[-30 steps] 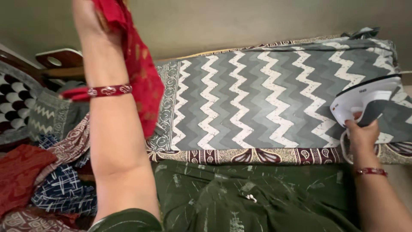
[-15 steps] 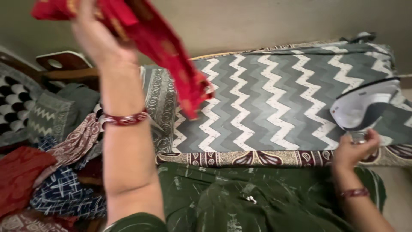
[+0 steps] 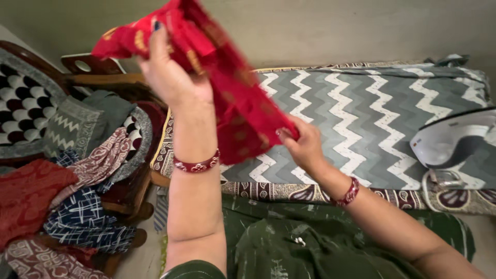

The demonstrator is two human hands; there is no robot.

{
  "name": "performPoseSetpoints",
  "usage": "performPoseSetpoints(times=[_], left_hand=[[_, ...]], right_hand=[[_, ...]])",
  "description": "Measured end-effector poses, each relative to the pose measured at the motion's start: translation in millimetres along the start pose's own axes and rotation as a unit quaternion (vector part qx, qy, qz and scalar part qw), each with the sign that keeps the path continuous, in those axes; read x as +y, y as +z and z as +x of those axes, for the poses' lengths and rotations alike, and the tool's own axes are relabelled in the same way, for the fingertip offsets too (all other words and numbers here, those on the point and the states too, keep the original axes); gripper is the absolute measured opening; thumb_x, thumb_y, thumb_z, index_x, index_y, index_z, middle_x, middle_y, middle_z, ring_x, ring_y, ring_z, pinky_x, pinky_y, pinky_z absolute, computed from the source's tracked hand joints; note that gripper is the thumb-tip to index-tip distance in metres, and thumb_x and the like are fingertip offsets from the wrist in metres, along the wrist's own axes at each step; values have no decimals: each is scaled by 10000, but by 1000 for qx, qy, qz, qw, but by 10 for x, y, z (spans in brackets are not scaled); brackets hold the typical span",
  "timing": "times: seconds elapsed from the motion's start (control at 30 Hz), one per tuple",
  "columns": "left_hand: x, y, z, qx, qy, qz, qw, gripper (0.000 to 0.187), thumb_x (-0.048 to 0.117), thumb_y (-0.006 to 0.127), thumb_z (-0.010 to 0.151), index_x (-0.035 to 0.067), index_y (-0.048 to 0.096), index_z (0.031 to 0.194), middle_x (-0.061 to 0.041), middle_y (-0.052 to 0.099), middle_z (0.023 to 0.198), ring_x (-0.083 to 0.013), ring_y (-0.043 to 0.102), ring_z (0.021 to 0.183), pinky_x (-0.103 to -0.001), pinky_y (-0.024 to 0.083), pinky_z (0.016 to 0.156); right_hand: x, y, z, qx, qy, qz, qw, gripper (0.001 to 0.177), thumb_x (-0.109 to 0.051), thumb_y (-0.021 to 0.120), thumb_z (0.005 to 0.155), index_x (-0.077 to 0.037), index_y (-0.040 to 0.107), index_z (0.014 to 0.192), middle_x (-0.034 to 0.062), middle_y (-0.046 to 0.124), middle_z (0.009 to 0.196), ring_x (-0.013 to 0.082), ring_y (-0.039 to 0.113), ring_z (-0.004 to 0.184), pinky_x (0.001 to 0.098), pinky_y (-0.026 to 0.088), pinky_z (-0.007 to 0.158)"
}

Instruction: The person irons a red patterned garment on a patterned cloth-covered surface. They repeatedly smooth the fabric, use a white electric iron to press different sections, and fold the garment into a compact shape. The person handles the garment by hand to adjust its position and ensure even ironing.

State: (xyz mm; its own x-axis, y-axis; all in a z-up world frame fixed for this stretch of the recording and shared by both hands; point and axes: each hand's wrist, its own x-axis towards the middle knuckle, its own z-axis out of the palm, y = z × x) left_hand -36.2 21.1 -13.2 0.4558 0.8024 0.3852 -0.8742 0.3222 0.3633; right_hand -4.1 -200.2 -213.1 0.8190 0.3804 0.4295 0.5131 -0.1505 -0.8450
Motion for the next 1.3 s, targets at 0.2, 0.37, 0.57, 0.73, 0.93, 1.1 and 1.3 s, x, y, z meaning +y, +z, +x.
performPoseSetpoints(times=[0.2, 0.37, 0.57, 0.73, 0.93, 1.1, 1.3], left_hand=[[-583, -306, 536, 42, 69, 105, 991, 495, -57, 675, 909, -23, 444, 1344, -171, 643, 1192, -282, 690, 1015, -418, 632, 865], [-2436, -264, 217, 13, -160, 219, 963, 746, 58, 653, 866, 65, 285, 1516, -188, 518, 1394, -291, 571, 1130, -485, 556, 774], [-4092, -1175, -1080, -186, -518, 228, 803, 831, 216, 614, 931, 188, 140, 1614, -142, 444, 1541, -239, 479, 1330, -461, 436, 1032], [-3708, -2574, -1553, -198, -338, 332, 858, 558, 37, 639, 929, 13, 477, 1462, -133, 639, 1361, -204, 627, 1267, -283, 544, 1016], [-1961, -3674, -1566, -58, -6, 814, 577, 632, 228, 829, 797, -27, 588, 1323, -260, 663, 1208, -429, 602, 1136, -507, 452, 990], [-1690, -4116, -1549, 8, -277, 776, 566, 729, 473, 883, 716, 3, 638, 1218, -202, 744, 1092, -344, 730, 1013, -426, 552, 914], [-1387, -3985, -1344, -25, -482, 444, 755, 404, 154, 756, 857, -2, 631, 1208, -142, 760, 1063, -240, 735, 935, -380, 613, 790]], right_hand=[[349, 329, -299, -119, 135, 347, 921, 258, -37, 642, 943, 10, 684, 1193, 20, 743, 1041, 82, 695, 936, 282, 596, 843], [615, 158, -614, -27, 262, 419, 869, 219, -123, 605, 1005, -28, 659, 1196, -4, 714, 1059, 89, 641, 934, 303, 523, 836], [1936, -264, -921, 67, 486, 377, 786, 198, -151, 585, 984, -90, 640, 1164, 31, 721, 1093, 152, 695, 934, 337, 546, 777], [2858, -578, -1350, 37, 576, 372, 727, 196, -154, 594, 988, -86, 632, 1168, 58, 713, 1019, 225, 723, 917, 339, 572, 721], [2864, -590, -1392, 27, 550, 377, 745, 204, -173, 610, 988, -94, 651, 1171, 29, 712, 1019, 207, 720, 929, 310, 569, 713], [2540, -657, -1310, 29, 547, 384, 744, 187, -208, 596, 1001, -97, 643, 1146, 21, 728, 1066, 196, 743, 980, 289, 573, 729], [2730, -591, -1389, 65, 519, 322, 789, 136, -93, 648, 985, -31, 635, 1105, 81, 690, 987, 210, 717, 877, 322, 591, 714]])
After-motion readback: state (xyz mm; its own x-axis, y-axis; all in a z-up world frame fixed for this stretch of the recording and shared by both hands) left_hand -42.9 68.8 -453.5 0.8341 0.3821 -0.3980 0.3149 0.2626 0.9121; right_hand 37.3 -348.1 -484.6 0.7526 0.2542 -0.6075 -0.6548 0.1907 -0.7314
